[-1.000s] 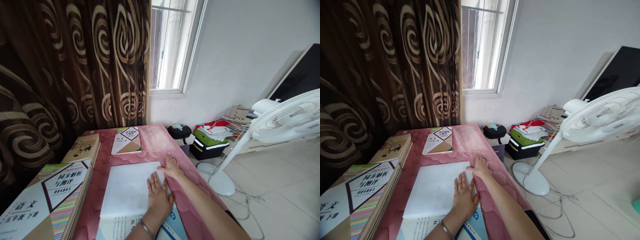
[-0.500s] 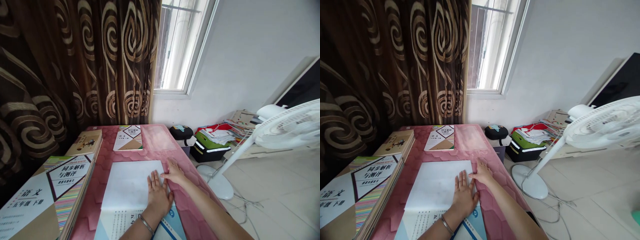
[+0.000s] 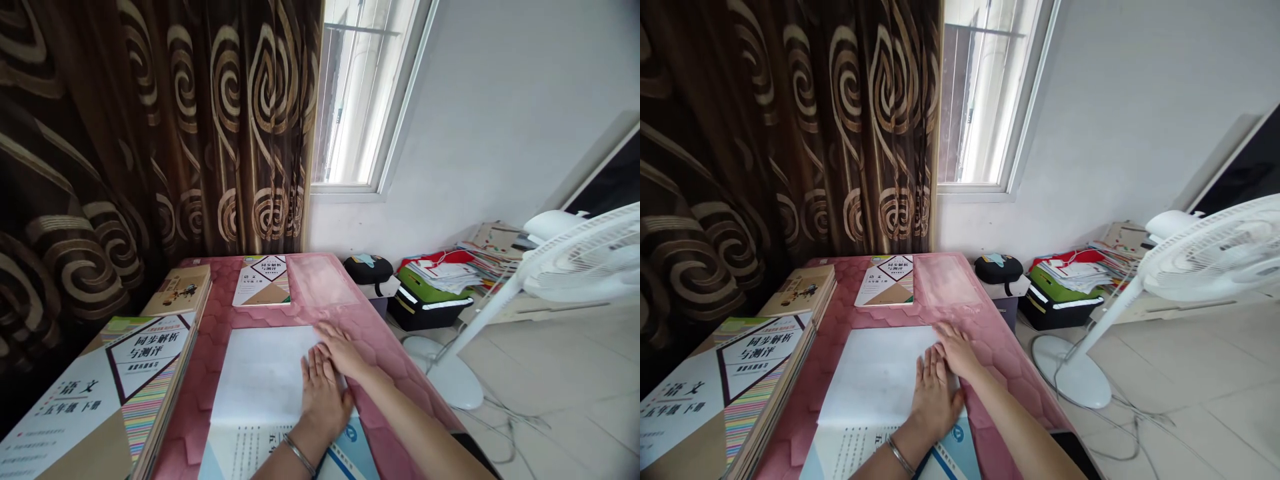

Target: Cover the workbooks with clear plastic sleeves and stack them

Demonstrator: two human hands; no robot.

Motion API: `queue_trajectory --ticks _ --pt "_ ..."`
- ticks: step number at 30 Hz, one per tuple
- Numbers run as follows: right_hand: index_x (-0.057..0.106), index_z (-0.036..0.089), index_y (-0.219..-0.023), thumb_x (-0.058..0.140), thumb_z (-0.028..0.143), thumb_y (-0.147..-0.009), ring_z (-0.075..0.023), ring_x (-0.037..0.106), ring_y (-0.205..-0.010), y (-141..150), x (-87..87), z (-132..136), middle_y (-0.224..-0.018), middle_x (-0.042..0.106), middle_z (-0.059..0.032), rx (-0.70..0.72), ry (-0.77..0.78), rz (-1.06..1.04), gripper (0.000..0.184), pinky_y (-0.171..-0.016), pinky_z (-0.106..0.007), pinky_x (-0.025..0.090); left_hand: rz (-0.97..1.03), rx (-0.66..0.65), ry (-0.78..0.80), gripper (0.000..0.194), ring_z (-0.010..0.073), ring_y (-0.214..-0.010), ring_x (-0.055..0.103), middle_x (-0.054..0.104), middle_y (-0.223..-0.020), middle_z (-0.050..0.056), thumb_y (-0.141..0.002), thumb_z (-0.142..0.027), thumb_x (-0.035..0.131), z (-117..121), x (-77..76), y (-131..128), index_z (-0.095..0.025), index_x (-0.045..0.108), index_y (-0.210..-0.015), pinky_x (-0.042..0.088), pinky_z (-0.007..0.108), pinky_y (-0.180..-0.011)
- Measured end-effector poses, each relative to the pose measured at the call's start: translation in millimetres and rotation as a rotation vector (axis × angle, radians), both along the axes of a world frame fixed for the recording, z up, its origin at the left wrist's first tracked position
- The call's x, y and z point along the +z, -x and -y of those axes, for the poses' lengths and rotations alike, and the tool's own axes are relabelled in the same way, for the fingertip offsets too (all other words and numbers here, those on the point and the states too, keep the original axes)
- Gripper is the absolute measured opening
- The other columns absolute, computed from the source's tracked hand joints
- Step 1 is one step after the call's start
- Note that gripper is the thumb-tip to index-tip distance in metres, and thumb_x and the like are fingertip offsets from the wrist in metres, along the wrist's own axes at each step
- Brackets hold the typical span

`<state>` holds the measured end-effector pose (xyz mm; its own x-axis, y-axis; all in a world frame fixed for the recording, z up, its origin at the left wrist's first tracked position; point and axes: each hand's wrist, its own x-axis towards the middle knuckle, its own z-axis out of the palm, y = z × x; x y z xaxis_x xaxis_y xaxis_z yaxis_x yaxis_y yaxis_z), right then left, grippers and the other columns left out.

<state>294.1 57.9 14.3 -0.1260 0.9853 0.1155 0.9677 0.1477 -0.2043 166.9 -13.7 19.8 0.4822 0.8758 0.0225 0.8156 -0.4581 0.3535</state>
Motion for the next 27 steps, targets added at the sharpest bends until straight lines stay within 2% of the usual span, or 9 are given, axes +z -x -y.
queue_trajectory --ticks 3,6,10,13,16,18,21,24,27 --pt "0.036 0.026 -0.146 0.027 0.032 -0.097 -0.0201 0.024 -0.142 0.0 -6.8 16.4 -0.154 0.032 -0.0026 0.068 0.05 0.035 0.05 -0.115 -0.042 0.016 -0.006 0.007 -0.049 0.07 0.0279 -0.144 0.021 0.028 -0.153 0.022 -0.089 -0.037 0.038 -13.6 -6.2 5.8 0.002 0.026 -0.146 0.02 0.043 -0.118" --pt "0.032 0.026 -0.148 0.023 0.037 -0.098 -0.0196 0.02 -0.144 1.0 -5.0 20.8 -0.155 0.027 -0.001 0.017 0.093 0.045 0.052 -0.117 -0.043 0.011 -0.065 0.015 -0.116 0.062 0.0203 -0.139 0.035 0.035 -0.151 0.017 -0.089 -0.025 0.032 -41.3 -8.3 38.5 -0.002 0.025 -0.147 0.024 0.037 -0.117" --pt "0.03 0.027 -0.148 0.021 0.04 -0.098 -0.0213 0.018 -0.145 3.6 3.3 19.4 -0.156 0.024 -0.0008 -0.011 0.159 0.05 0.053 -0.117 -0.048 0.008 -0.151 0.177 -0.157 0.062 0.0215 -0.141 0.031 0.036 -0.15 0.017 -0.093 -0.034 0.028 -74.8 -2.3 113.2 -0.005 0.028 -0.147 0.016 0.044 -0.119" --pt "0.035 0.02 -0.147 0.027 0.032 -0.096 -0.027 0.018 -0.144 22.2 11.7 15.8 -0.155 0.028 -0.0083 -0.048 0.166 0.081 0.052 -0.115 -0.056 0.002 -0.175 0.197 -0.147 0.065 0.0199 -0.142 0.028 0.034 -0.152 0.014 -0.093 -0.041 0.027 -81.9 1.1 150.9 -0.005 0.026 -0.148 0.014 0.043 -0.119" --pt "0.041 0.009 -0.142 0.03 0.028 -0.095 -0.0295 0.015 -0.145 70.5 19.8 9.1 -0.153 0.03 -0.0162 -0.023 0.124 0.045 0.052 -0.115 -0.055 0.003 -0.196 0.191 -0.177 0.063 0.0196 -0.143 0.025 0.031 -0.154 0.01 -0.093 -0.041 0.026 -80.8 -1.8 158.1 -0.01 0.027 -0.148 0.012 0.045 -0.119" --pt "0.037 0.009 -0.145 0.025 0.036 -0.098 -0.0258 0.014 -0.145 112.0 21.7 3.7 -0.154 0.027 -0.014 0.056 0.133 -0.054 0.056 -0.117 -0.047 0.012 -0.225 0.186 -0.193 0.061 0.02 -0.144 0.022 0.029 -0.155 0.009 -0.093 -0.037 0.026 -80.8 -5.5 155.7 -0.012 0.028 -0.148 0.012 0.046 -0.119" --pt "0.03 0.011 -0.148 0.017 0.045 -0.098 -0.0238 0.014 -0.146 158.7 18.2 -2.2 -0.154 0.028 -0.0124 0.143 0.116 -0.143 0.062 -0.117 -0.047 0.008 -0.294 0.144 -0.178 0.059 0.0209 -0.145 0.018 0.025 -0.156 0.008 -0.092 -0.029 0.027 -83.1 -9.2 154.3 -0.015 0.027 -0.149 0.011 0.047 -0.118" --pt "0.028 0.01 -0.149 0.014 0.049 -0.098 -0.0226 0.009 -0.146 161.6 13.1 -2.5 -0.155 0.024 -0.0122 0.116 0.134 -0.133 0.066 -0.117 -0.047 0.004 -0.296 0.142 -0.153 0.059 0.0202 -0.145 0.018 0.024 -0.157 0.008 -0.092 -0.029 0.026 -85.0 -7.9 156.2 -0.016 0.025 -0.149 0.011 0.048 -0.118" --pt "0.025 0.008 -0.149 0.015 0.049 -0.097 -0.0219 0.008 -0.146 126.5 9.8 1.1 -0.156 0.019 -0.0126 0.022 0.148 -0.079 0.067 -0.117 -0.047 0.005 -0.253 0.181 -0.146 0.06 0.0203 -0.144 0.021 0.028 -0.156 0.007 -0.094 -0.038 0.026 -84.4 -3.9 157.1 -0.017 0.025 -0.149 0.01 0.05 -0.118"
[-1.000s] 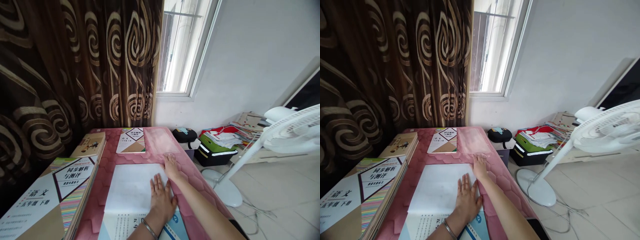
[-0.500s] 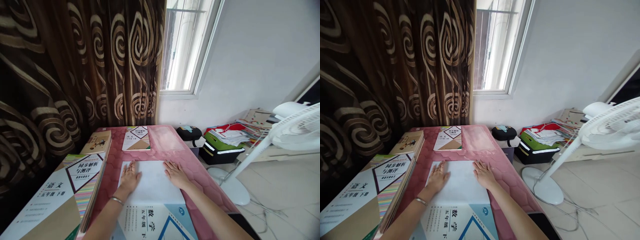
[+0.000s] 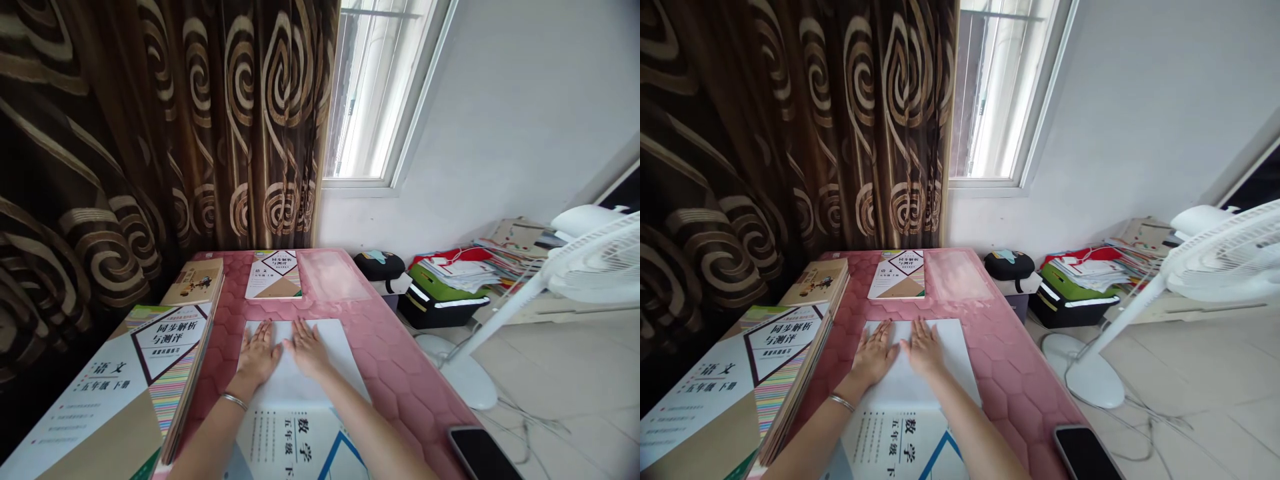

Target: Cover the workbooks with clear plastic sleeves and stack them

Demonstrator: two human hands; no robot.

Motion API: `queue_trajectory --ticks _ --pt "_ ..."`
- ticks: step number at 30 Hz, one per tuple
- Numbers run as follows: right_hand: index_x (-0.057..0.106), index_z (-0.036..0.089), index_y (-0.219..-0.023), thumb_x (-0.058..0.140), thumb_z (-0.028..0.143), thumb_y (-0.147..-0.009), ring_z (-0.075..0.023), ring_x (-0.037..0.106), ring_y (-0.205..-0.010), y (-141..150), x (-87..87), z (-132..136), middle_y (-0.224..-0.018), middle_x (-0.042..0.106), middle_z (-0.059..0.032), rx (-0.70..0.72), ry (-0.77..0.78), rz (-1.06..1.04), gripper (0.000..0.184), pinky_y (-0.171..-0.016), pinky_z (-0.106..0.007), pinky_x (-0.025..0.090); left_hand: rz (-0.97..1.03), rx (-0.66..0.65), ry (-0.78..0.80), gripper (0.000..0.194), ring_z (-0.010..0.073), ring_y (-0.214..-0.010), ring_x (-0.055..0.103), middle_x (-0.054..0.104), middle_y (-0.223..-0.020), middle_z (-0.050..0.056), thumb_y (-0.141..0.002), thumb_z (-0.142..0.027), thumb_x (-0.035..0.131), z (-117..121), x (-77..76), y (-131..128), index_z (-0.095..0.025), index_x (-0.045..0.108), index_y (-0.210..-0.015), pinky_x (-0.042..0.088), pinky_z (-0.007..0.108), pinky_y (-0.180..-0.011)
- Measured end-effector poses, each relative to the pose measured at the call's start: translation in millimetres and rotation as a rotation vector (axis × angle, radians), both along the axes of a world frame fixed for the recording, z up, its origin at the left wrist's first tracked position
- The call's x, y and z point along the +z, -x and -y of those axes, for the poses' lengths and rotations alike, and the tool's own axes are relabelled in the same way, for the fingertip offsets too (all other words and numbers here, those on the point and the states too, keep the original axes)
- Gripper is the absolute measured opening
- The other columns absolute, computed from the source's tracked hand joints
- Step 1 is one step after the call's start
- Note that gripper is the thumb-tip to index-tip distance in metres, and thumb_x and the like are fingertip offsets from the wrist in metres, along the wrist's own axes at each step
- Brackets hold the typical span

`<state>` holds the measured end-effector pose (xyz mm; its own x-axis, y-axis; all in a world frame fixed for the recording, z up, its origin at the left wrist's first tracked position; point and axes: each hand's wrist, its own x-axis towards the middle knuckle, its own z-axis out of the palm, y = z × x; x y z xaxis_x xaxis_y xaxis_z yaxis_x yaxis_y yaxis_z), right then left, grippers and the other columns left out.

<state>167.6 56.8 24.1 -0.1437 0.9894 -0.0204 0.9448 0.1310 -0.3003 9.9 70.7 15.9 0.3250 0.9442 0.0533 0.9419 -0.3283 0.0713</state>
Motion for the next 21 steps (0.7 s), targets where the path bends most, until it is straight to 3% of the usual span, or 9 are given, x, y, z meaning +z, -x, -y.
queue_trajectory --ticks 5,10,13,17,21 --pt "0.022 0.009 -0.15 0.013 0.046 -0.097 -0.0203 0.01 -0.146 -66.6 -4.9 8.0 -0.157 0.017 -0.0112 -0.19 0.022 0.111 0.065 -0.117 -0.046 0.004 0.047 0.106 -0.059 0.057 0.0254 -0.141 0.029 0.035 -0.152 0.008 -0.094 -0.04 0.027 -1.2 2.2 11.7 -0.018 0.032 -0.147 0.013 0.057 -0.116" --pt "0.021 0.011 -0.15 0.013 0.047 -0.097 -0.021 0.01 -0.146 -85.6 -7.3 11.0 -0.158 0.017 -0.0103 -0.244 0.039 0.173 0.065 -0.117 -0.049 0.003 0.003 0.231 -0.104 0.054 0.0298 -0.141 0.029 0.036 -0.151 0.011 -0.094 -0.032 0.026 -4.9 4.6 30.9 -0.018 0.037 -0.145 0.011 0.062 -0.114" --pt "0.022 0.008 -0.15 0.017 0.047 -0.097 -0.0249 0.01 -0.146 -79.1 -4.8 8.1 -0.158 0.015 -0.0143 -0.263 0.049 0.204 0.066 -0.116 -0.053 0.001 -0.027 0.243 -0.065 0.055 0.0327 -0.144 0.019 0.032 -0.153 0.012 -0.093 -0.025 0.025 -2.3 7.8 17.2 -0.013 0.034 -0.146 0.003 0.065 -0.113" --pt "0.026 0.006 -0.148 0.016 0.049 -0.098 -0.0288 0.01 -0.146 -47.9 -0.4 1.2 -0.156 0.017 -0.0184 -0.308 0.058 0.165 0.068 -0.114 -0.057 0.003 0.005 0.019 -0.007 0.056 0.025 -0.145 0.016 0.027 -0.155 0.004 -0.092 -0.023 0.027 3.4 4.1 -26.3 -0.02 0.029 -0.148 0.008 0.053 -0.117" --pt "0.024 0.012 -0.15 0.008 0.047 -0.098 -0.0222 0.011 -0.146 -4.5 -1.2 -4.5 -0.157 0.02 -0.0098 -0.027 0.017 -0.038 0.065 -0.117 -0.048 0.009 0.036 -0.105 0.042 0.061 0.0244 -0.146 0.014 0.02 -0.157 0.006 -0.09 -0.026 0.032 3.7 -8.0 -51.8 -0.021 0.02 -0.15 0.007 0.053 -0.117"
